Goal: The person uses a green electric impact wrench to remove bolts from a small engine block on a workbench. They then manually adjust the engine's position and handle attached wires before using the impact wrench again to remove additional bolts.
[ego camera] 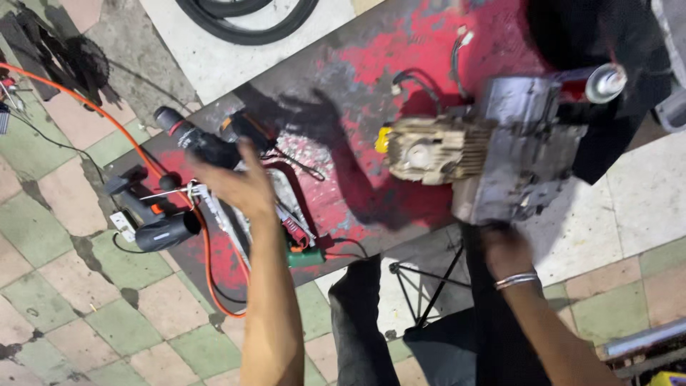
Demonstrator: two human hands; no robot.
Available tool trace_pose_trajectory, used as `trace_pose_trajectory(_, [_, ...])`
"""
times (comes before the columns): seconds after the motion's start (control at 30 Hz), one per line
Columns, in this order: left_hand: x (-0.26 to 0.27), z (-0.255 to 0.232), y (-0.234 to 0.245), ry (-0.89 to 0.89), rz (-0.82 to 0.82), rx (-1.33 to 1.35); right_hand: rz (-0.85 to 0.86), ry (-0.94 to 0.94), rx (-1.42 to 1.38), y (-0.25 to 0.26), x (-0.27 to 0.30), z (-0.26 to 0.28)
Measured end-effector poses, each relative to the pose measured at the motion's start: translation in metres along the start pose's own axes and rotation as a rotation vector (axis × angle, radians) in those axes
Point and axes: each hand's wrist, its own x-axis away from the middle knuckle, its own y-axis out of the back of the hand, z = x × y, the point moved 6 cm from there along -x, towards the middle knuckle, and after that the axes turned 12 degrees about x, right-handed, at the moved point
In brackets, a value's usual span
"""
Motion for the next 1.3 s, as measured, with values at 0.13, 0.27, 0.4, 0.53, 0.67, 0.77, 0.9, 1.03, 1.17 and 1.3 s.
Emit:
trace_pose_trajectory(0.13, [0.103, -0.064, -0.124, 0.227, 0.570, 0.148, -0.378, -0.255, -0.650, 0.039, -0.119, -0.098])
trace_pose_trajectory(0.27, [0.176, -0.081, -0.217, 0.913, 1.015, 0.055, 0.032, -0.599, -0.604, 0.008, -0.249, -0.143])
trace_pose_trajectory(0.4, [0.165, -0.105, -0.226, 1.378, 1.218, 0.217, 0.514, -0.678, -0.968, -0.034, -0.293, -0.130])
trace_pose_trajectory(0.53, [0.170, -0.108, -0.230, 1.374, 1.148, 0.430, 0.891, -0.570, -1.302, -0.071, -0.301, -0.099])
trace_pose_trajectory(0.67, [0.166, -0.096, -0.235, 1.316, 1.074, 0.605, 0.880, -0.527, -1.338, -0.095, -0.305, -0.114])
trace_pose_trajectory(0.77, [0.176, -0.086, -0.241, 1.321, 1.041, 0.706, 0.611, -0.472, -1.289, -0.089, -0.313, -0.118])
trace_pose_trajectory(0.9, [0.175, -0.076, -0.241, 1.209, 1.024, 0.709, 0.704, -0.636, -1.406, -0.082, -0.293, -0.109])
trace_pose_trajectory(1.03, [0.179, -0.065, -0.221, 1.165, 0.918, 0.735, 0.645, -0.632, -1.406, -0.053, -0.268, -0.100])
trace_pose_trajectory(1.17, [0.202, -0.051, -0.178, 1.231, 0.893, 0.671, 0.590, -0.527, -1.449, -0.042, -0.237, -0.106])
trace_pose_trajectory(1.3, [0.223, -0.050, -0.135, 1.126, 0.755, 0.667, 0.529, -0.629, -1.504, -0.055, -0.211, -0.136])
